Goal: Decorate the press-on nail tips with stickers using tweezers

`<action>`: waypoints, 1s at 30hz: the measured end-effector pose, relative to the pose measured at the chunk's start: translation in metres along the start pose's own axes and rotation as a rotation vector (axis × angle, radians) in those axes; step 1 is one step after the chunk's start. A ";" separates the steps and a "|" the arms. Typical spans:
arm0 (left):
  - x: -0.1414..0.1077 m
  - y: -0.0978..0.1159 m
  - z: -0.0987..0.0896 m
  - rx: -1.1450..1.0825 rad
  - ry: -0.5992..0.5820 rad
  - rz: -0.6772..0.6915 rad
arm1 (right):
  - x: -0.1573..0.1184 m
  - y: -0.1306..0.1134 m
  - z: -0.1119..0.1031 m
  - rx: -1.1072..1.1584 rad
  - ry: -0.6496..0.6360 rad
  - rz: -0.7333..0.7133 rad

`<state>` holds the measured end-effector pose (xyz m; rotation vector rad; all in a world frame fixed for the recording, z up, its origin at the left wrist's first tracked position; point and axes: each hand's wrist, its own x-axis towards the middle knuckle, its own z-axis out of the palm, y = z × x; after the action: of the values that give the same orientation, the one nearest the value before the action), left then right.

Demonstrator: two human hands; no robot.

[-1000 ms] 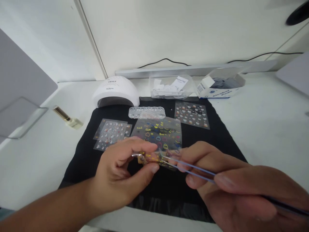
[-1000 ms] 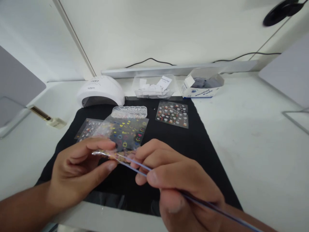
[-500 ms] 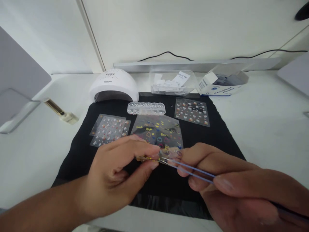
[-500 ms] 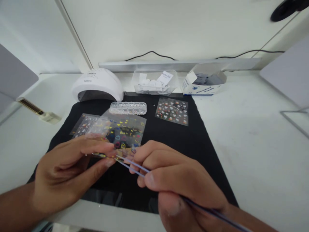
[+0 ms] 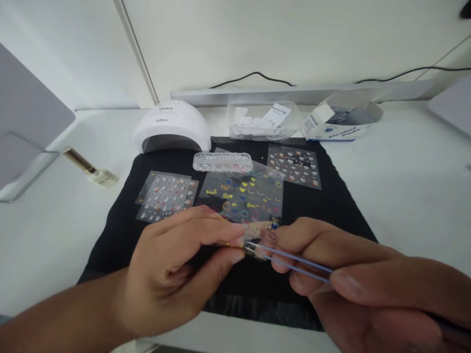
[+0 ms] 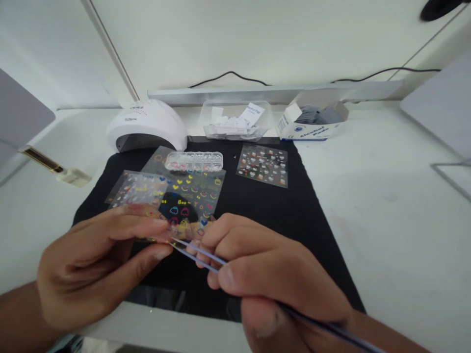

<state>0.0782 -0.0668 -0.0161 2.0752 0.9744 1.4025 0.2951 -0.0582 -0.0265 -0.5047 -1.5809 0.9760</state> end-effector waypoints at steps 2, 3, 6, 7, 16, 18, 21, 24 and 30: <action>0.000 -0.001 -0.001 -0.002 -0.004 0.006 | -0.002 -0.001 0.000 -0.012 0.024 0.008; 0.001 -0.001 -0.001 0.002 -0.015 0.010 | -0.003 -0.001 -0.001 -0.011 0.028 0.007; 0.003 -0.003 -0.002 0.027 -0.045 0.034 | -0.005 -0.001 -0.003 -0.028 0.011 -0.003; 0.004 -0.003 -0.003 0.035 -0.056 0.036 | -0.006 0.000 -0.003 -0.039 -0.001 -0.004; 0.005 0.000 -0.004 0.080 -0.080 0.008 | -0.004 0.003 0.000 -0.062 0.012 -0.043; 0.005 0.000 -0.004 0.074 -0.076 0.005 | -0.003 0.002 0.001 -0.058 0.019 -0.042; 0.005 0.000 -0.004 0.048 -0.081 0.003 | -0.002 0.001 0.001 -0.044 0.039 -0.040; 0.006 0.001 -0.005 0.039 -0.091 0.005 | -0.003 0.001 -0.003 -0.036 0.019 -0.029; 0.004 0.001 -0.006 0.016 -0.087 0.000 | -0.004 0.000 -0.001 -0.023 0.028 -0.013</action>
<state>0.0743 -0.0650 -0.0109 2.1291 0.9535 1.2971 0.2974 -0.0607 -0.0285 -0.5212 -1.5702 0.9377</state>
